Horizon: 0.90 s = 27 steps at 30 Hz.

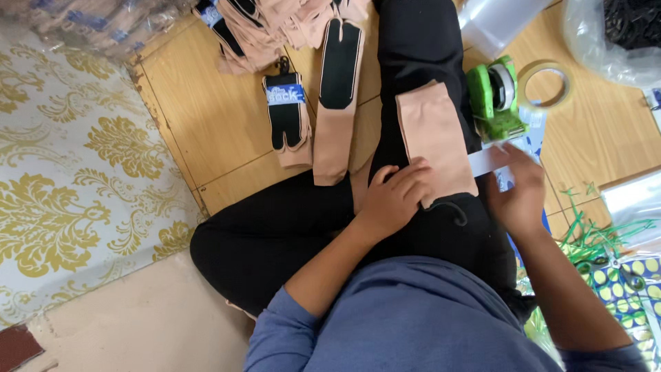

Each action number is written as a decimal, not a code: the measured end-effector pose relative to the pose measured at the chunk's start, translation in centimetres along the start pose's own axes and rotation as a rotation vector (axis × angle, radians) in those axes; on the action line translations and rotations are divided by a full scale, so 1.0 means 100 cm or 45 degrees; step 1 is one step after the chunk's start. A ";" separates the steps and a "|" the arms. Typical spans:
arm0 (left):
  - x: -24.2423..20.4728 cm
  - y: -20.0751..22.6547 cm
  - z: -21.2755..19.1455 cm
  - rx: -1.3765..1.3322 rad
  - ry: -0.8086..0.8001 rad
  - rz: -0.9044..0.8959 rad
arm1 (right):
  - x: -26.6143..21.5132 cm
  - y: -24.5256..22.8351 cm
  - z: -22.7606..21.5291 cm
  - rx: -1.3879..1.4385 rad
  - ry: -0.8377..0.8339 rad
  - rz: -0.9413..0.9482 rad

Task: The person organizes socks into pairs, attaches plastic hooks and paper labels to them, and then places the finished sets into individual clear plastic bags.

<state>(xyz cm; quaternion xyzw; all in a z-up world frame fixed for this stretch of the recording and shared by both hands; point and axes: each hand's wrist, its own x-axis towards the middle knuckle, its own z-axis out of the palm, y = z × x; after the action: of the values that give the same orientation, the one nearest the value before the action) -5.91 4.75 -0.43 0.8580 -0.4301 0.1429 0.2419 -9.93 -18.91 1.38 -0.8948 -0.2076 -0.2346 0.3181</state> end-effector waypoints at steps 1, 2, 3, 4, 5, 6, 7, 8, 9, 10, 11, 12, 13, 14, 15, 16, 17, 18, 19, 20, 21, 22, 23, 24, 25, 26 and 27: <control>0.003 0.000 -0.001 0.011 0.039 0.002 | -0.026 0.009 0.012 0.233 0.176 0.618; 0.006 0.000 -0.002 0.022 0.078 0.005 | -0.052 0.018 0.023 0.466 0.342 1.240; 0.005 -0.003 0.001 0.021 0.076 0.009 | -0.045 0.007 0.021 0.467 0.346 1.242; 0.004 -0.005 0.004 -0.061 0.084 0.065 | -0.038 -0.004 0.020 0.293 0.236 0.824; 0.003 -0.008 0.006 -0.142 0.095 0.121 | -0.029 -0.014 0.019 0.122 0.122 0.403; 0.010 -0.018 -0.002 -0.140 0.094 0.125 | -0.020 -0.011 0.019 0.122 0.126 0.402; 0.014 -0.026 -0.009 -0.123 0.046 0.160 | -0.014 -0.009 0.018 0.110 0.048 0.317; 0.019 -0.034 -0.016 -0.105 -0.001 0.196 | -0.008 -0.008 0.017 0.099 -0.031 0.232; 0.022 -0.042 -0.017 -0.106 -0.004 0.189 | -0.001 -0.004 0.014 0.104 -0.036 0.234; 0.026 -0.050 -0.019 -0.213 -0.065 0.182 | 0.006 -0.002 0.011 0.197 -0.089 0.220; 0.030 -0.059 -0.020 -0.320 -0.126 0.179 | 0.015 0.001 0.008 0.286 -0.137 0.207; 0.026 -0.058 -0.013 -0.321 -0.128 0.178 | 0.017 -0.002 0.007 0.288 -0.138 0.208; 0.024 -0.059 -0.005 -0.526 -0.213 0.103 | 0.022 -0.003 0.006 0.319 -0.168 0.220; 0.022 -0.060 0.003 -0.730 -0.298 0.027 | 0.028 -0.003 0.005 0.351 -0.197 0.231; 0.026 -0.058 0.000 -0.731 -0.298 0.032 | 0.023 0.001 0.007 0.346 -0.195 0.232; 0.029 -0.056 -0.003 -0.915 -0.348 -0.137 | 0.018 0.005 0.010 0.351 -0.176 0.279; 0.028 -0.051 -0.005 -1.102 -0.402 -0.319 | 0.009 0.007 0.013 0.361 -0.164 0.334; 0.025 -0.052 0.000 -1.110 -0.408 -0.325 | 0.007 0.007 0.013 0.363 -0.169 0.344; 0.023 -0.052 0.005 -1.106 -0.437 -0.391 | 0.005 0.008 0.014 0.362 -0.168 0.370; 0.020 -0.053 0.010 -1.103 -0.466 -0.457 | 0.003 0.008 0.014 0.362 -0.166 0.395; 0.019 -0.049 0.016 -1.101 -0.464 -0.457 | 0.004 0.008 0.014 0.362 -0.166 0.393; 0.017 -0.045 0.023 -0.970 -0.408 -0.416 | 0.004 0.008 0.013 0.349 -0.176 0.394; 0.014 -0.041 0.028 -0.839 -0.356 -0.376 | 0.004 0.006 0.013 0.338 -0.185 0.399; 0.014 -0.038 0.031 -0.838 -0.359 -0.377 | 0.007 0.004 0.012 0.340 -0.184 0.401; 0.014 -0.036 0.035 -0.766 -0.311 -0.333 | 0.011 0.003 0.010 0.327 -0.184 0.383; 0.015 -0.034 0.038 -0.694 -0.263 -0.290 | 0.014 0.001 0.009 0.314 -0.185 0.366; 0.016 -0.028 0.033 -0.696 -0.262 -0.290 | 0.012 0.002 0.011 0.313 -0.187 0.366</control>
<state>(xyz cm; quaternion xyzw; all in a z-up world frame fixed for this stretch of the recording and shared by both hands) -2.56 3.34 -3.25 0.8139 -0.3757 -0.0937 0.4332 -8.58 -18.08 1.19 -0.8844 -0.1272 -0.0939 0.4391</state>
